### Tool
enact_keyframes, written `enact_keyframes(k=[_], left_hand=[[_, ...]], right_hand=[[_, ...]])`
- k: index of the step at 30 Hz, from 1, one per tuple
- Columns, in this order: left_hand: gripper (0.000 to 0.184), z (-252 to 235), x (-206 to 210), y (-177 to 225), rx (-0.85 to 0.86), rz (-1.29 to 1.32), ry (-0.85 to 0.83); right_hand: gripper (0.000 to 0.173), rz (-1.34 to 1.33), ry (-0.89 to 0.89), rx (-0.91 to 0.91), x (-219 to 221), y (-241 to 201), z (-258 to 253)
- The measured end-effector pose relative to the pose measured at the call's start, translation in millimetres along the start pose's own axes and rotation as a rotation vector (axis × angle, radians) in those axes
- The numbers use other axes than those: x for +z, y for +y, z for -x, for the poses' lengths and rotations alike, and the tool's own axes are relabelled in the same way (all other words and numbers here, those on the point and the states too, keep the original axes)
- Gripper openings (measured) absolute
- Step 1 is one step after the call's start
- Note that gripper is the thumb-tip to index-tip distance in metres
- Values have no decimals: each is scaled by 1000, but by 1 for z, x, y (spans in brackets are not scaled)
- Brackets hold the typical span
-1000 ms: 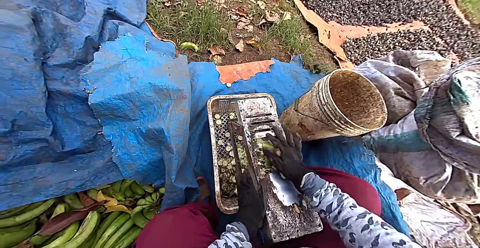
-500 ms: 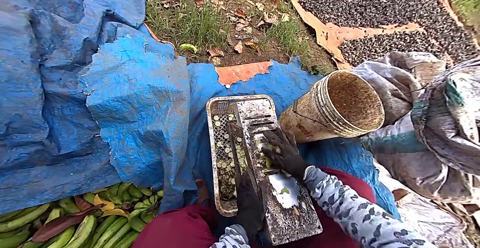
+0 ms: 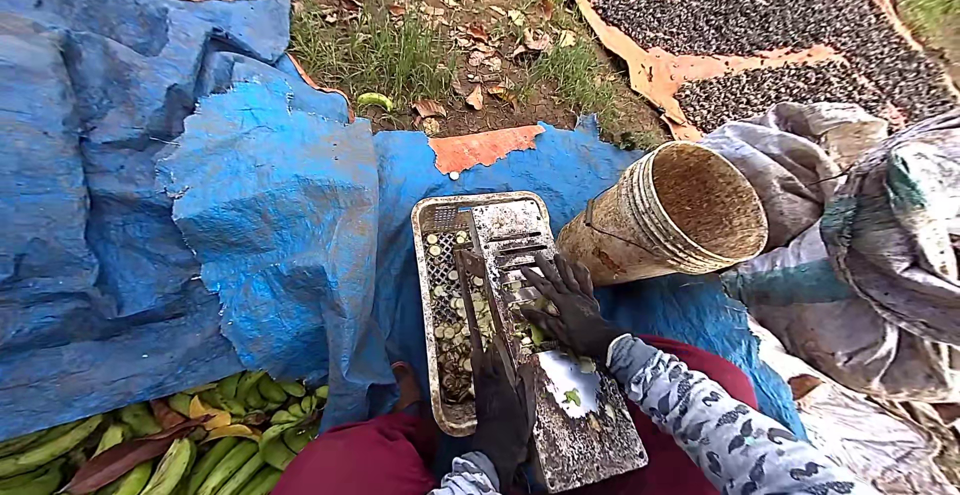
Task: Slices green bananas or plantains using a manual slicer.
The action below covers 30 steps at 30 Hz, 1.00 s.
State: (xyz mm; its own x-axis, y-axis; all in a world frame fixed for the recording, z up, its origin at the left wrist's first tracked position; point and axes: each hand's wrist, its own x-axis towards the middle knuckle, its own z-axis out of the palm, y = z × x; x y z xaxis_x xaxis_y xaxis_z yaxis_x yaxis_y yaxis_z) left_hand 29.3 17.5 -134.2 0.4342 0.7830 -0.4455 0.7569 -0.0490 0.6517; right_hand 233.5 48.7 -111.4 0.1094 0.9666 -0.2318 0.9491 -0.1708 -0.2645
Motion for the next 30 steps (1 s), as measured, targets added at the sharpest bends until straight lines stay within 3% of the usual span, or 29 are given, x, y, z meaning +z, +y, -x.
enact_keyframes(k=[2, 4, 7, 10, 12, 15, 17, 21, 24, 27, 30], left_hand=[[70, 0, 1, 0, -1, 23, 1], [71, -1, 2, 1, -12, 46, -1], [69, 2, 4, 2, -31, 51, -8], [70, 0, -4, 3, -61, 21, -62], [70, -1, -3, 4, -70, 5, -66], [68, 0, -2, 3, -54, 1, -59], [69, -1, -3, 4, -30, 10, -35], [69, -1, -3, 3, -35, 34, -41], [69, -2, 2, 1, -26, 52, -6], [69, -1, 3, 1, -15, 18, -4], [68, -1, 3, 1, -7, 25, 8]], right_hand=[[79, 2, 118, -56, 6, 5, 41], [91, 55, 196, -10, 6, 3, 39], [108, 150, 55, 287, -5, -12, -7], [117, 13, 22, 284, -20, -17, -19], [100, -114, 23, 104, -34, -10, -13], [51, -64, -4, -261, -35, 10, -23], [43, 45, -46, -361, -34, 14, -31], [49, 98, -58, -239, -29, 4, -28], [43, 120, -7, -130, -25, -7, -26], [40, 149, -74, -46, -26, -21, 6], [29, 201, 122, -82, -9, -30, 55]])
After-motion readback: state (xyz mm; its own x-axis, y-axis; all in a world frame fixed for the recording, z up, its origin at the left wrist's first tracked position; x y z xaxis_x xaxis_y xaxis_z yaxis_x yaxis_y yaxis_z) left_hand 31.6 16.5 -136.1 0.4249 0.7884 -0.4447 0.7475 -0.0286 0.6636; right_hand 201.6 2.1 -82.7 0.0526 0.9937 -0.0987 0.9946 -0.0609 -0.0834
